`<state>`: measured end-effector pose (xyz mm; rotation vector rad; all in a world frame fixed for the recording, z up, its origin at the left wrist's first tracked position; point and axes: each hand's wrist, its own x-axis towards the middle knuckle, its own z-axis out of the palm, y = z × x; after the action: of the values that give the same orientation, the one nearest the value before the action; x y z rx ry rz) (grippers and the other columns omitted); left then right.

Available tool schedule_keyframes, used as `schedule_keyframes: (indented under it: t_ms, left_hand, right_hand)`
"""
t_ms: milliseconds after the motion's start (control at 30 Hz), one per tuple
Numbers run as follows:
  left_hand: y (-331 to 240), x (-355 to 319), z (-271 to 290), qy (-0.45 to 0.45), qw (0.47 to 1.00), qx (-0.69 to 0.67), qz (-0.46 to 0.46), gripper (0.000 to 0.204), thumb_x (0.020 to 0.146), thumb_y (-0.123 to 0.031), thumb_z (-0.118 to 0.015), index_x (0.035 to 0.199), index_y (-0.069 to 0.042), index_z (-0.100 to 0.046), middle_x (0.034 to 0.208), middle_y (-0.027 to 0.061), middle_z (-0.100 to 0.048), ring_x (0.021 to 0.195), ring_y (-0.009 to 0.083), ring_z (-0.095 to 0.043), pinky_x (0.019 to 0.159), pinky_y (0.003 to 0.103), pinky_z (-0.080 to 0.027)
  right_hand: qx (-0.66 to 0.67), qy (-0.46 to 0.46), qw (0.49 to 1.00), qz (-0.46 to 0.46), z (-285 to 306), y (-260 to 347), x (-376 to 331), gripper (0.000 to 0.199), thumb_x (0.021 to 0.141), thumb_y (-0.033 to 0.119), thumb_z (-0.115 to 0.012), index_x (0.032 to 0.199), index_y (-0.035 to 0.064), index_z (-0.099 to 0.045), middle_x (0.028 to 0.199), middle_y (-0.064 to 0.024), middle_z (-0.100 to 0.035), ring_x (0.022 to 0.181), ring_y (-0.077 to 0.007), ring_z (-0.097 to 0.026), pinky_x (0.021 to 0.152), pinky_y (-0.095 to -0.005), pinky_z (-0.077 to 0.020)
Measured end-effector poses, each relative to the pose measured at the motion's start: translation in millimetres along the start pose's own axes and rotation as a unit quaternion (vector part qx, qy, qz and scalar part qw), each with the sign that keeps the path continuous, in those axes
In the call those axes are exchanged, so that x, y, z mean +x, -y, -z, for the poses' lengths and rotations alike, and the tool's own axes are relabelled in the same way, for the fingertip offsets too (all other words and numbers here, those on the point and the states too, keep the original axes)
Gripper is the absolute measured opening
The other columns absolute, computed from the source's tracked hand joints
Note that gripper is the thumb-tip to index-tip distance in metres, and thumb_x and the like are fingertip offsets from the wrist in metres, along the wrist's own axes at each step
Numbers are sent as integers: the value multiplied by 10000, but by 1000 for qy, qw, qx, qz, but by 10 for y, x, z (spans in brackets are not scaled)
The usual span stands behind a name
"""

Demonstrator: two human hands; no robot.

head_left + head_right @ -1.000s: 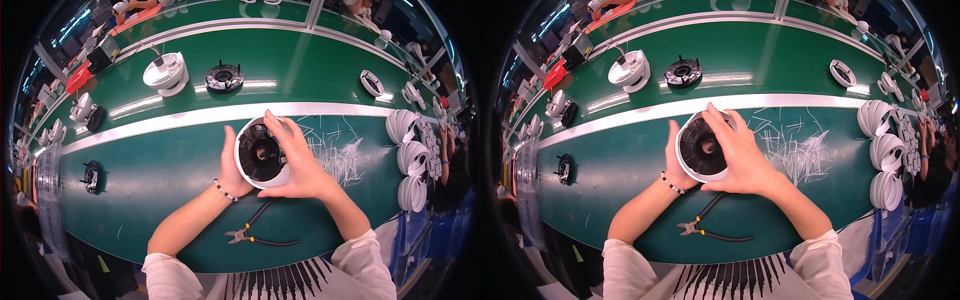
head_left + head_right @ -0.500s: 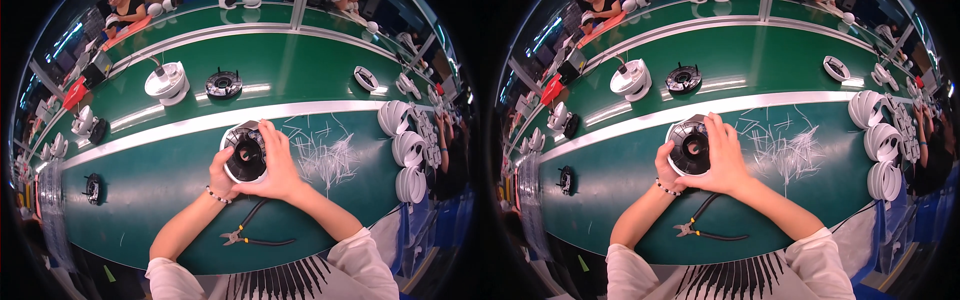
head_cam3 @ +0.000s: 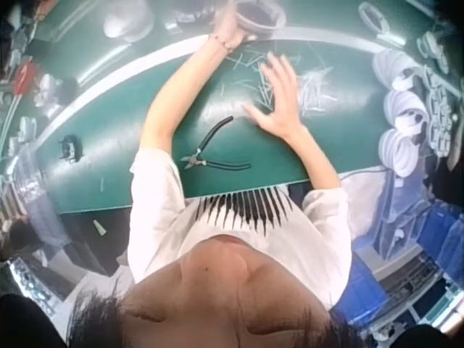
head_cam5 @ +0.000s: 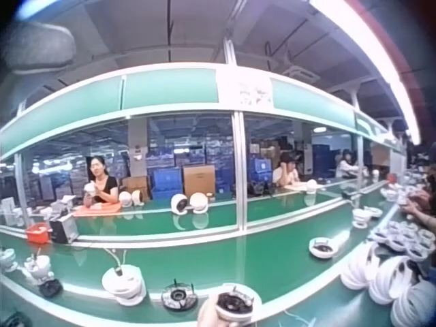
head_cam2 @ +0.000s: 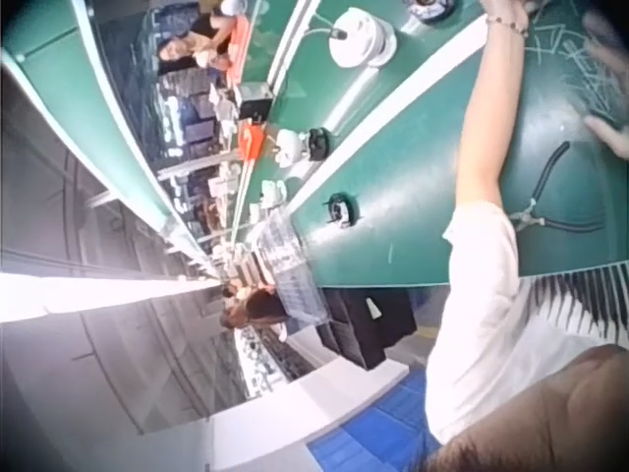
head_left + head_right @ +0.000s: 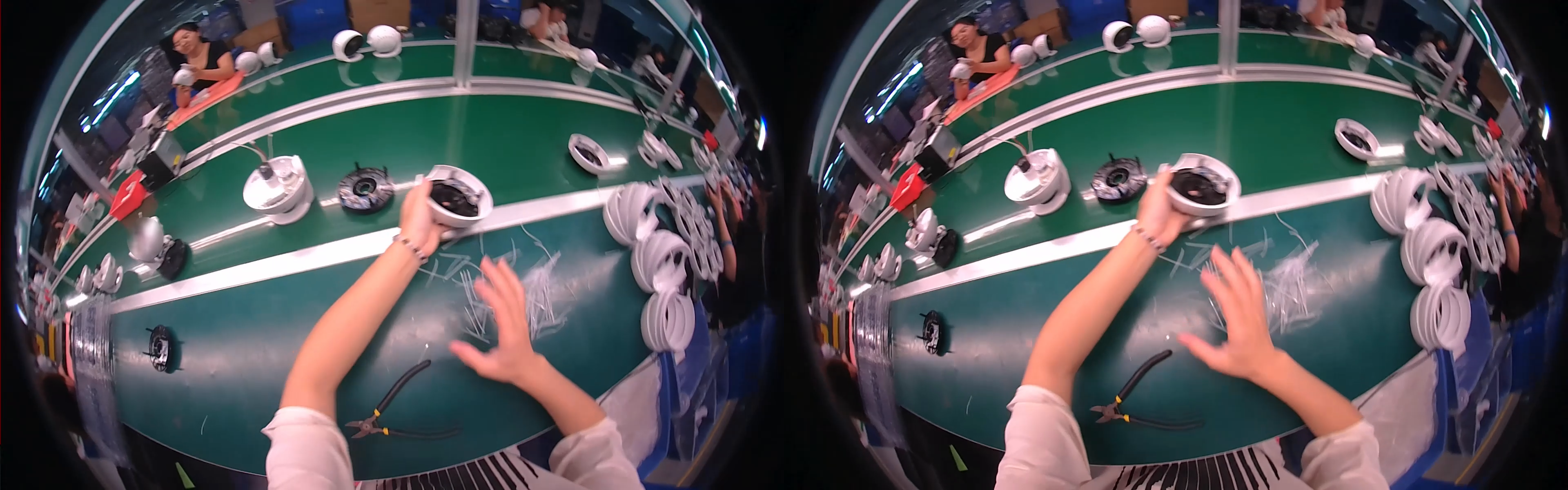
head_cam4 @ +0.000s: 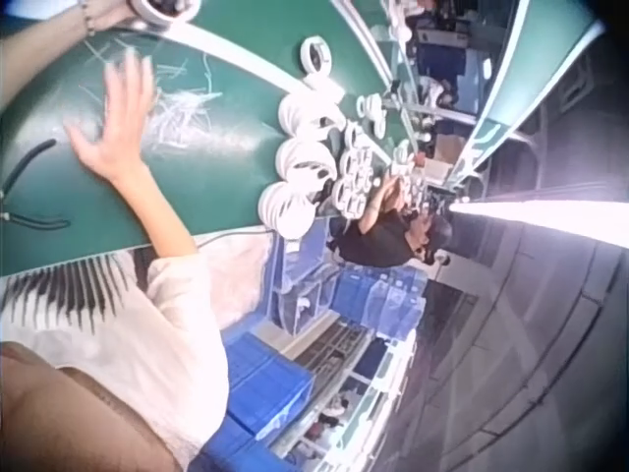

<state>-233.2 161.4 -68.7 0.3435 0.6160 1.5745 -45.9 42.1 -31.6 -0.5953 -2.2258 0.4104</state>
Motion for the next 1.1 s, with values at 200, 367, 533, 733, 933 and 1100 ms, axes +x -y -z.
schedule_keyframes:
  t_ms: [200,367,533,733,933,1100]
  left_hand:
    - [34,1321,814,-140,877,422,-181,358,831,-271,-438,975,57,-431,883,205,-548,835,316,-545,722,389,-444]
    - [8,780,-36,-103,581,728,-349,346,667,-156,-533,949,42,-503,986,227,-515,898,357,-491,789,392,-410]
    - [-402,165,137,-125,337,909,-210,603,622,-277,-615,1146,-51,-421,1218,142,-360,1143,309,-311,874,526,-285]
    - [-553,-60,728,-90,331,905,-251,218,704,-235,-590,862,-91,-550,830,57,-558,846,228,-507,667,351,-434]
    - [-1150,-1544,785,-76,322,914,-237,218,659,-166,-627,819,-69,-516,815,45,-552,842,219,-519,632,352,-458]
    - [-1332,-2666,1020,-163,280,928,-186,201,666,-178,-626,813,-78,-533,852,32,-559,842,202,-524,628,329,-460]
  right_hand:
    - [130,210,949,194,-325,439,-222,444,641,371,-660,966,88,-553,1176,-90,-467,1087,-289,-418,932,-485,-268]
    - [-4,330,931,157,-125,486,-165,623,558,420,-703,1021,45,-520,1103,-155,-465,1015,-353,-432,911,-483,-282]
    - [40,416,904,91,-74,489,-166,878,511,433,-702,1192,-7,-365,1264,-173,-332,1195,-353,-259,981,-546,-122]
    - [12,464,879,105,-122,727,-152,948,464,392,-739,1226,14,-320,1282,-155,-299,1191,-345,-247,984,-523,-146]
    - [60,410,902,124,-127,660,-262,771,515,244,-710,1179,27,-385,1163,-156,-406,1078,-335,-358,942,-448,-257]
    - [108,356,923,94,22,672,-190,631,538,154,-685,1102,4,-447,1032,-172,-455,948,-343,-425,824,-394,-369]
